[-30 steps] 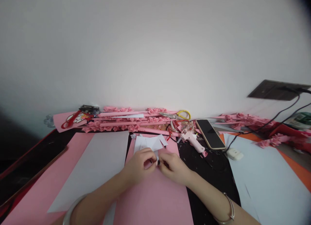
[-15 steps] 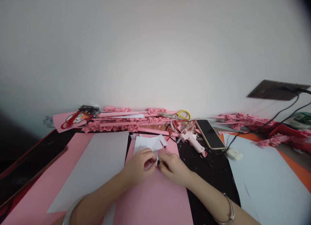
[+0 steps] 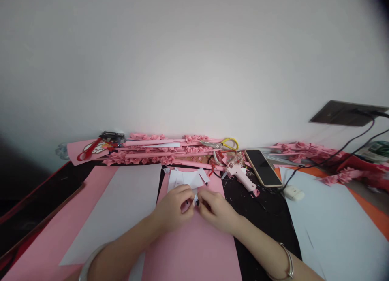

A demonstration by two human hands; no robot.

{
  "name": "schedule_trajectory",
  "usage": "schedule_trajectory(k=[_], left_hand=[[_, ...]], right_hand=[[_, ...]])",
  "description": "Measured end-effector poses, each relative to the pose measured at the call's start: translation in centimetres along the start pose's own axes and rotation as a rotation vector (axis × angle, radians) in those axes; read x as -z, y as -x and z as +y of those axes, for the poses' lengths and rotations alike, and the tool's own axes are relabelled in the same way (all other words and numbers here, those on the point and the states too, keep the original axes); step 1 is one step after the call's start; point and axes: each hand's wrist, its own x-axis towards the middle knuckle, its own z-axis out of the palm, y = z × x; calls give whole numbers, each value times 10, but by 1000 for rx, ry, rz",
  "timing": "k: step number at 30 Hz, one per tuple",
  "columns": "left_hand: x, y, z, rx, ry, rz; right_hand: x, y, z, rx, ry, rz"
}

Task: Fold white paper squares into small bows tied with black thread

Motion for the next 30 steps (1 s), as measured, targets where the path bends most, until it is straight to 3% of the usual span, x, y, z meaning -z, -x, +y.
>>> schedule_trajectory(k=[12,23,30], left_hand=[[-1,-2,-1,159,170,-52],[3,-3,3,165,149,-86],[3,-1,7,257,430,-127]], right_hand=[[6,-3,-2,-45,-262,-48],[5,-2,-1,-125,-416,-57],[3,-3,2,-152,-718,-75]])
